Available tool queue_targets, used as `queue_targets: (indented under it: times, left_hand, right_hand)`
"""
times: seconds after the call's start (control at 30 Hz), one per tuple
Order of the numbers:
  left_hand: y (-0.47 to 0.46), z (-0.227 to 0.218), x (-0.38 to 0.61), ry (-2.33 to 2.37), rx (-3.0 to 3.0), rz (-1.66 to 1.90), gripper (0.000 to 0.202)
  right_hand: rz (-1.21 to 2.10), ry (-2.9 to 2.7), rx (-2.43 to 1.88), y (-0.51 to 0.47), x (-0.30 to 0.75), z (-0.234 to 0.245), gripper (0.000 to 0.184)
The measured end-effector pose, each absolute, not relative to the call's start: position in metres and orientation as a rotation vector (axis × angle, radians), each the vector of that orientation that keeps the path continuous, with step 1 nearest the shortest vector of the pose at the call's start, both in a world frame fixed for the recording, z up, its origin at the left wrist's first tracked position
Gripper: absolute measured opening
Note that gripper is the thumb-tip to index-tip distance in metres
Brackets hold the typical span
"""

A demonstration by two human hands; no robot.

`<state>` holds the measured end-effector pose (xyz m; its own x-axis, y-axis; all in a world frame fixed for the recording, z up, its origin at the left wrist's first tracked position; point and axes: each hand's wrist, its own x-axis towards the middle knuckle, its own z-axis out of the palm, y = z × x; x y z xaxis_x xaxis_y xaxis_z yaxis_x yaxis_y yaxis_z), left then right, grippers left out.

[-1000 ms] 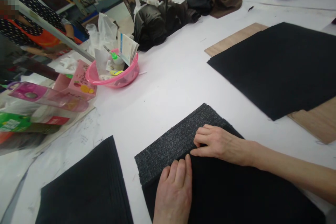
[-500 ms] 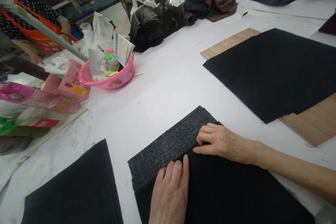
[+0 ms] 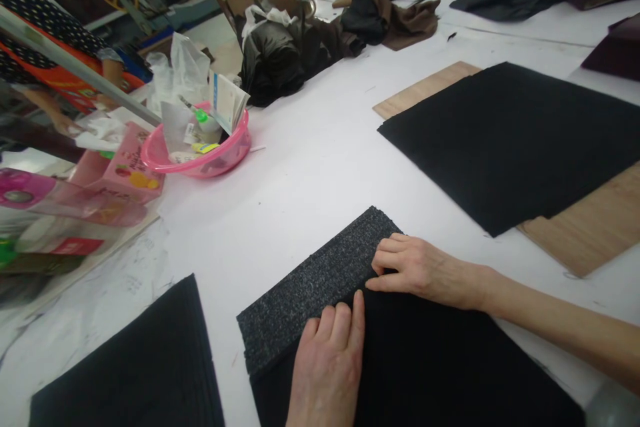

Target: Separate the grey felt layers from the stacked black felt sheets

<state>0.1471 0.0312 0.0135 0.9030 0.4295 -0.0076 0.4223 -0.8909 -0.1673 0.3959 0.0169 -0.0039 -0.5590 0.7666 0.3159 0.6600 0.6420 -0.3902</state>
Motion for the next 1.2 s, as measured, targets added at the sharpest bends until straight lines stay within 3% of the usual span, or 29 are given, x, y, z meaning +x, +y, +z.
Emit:
queue_targets:
  times: [1.2]
  left_hand:
    - [0.036,0.009,0.177,-0.605,-2.866,0.044,0.066]
  right_hand:
    - [0.215,-2.398,-1.198,0.013,0.432,-0.001,0.024]
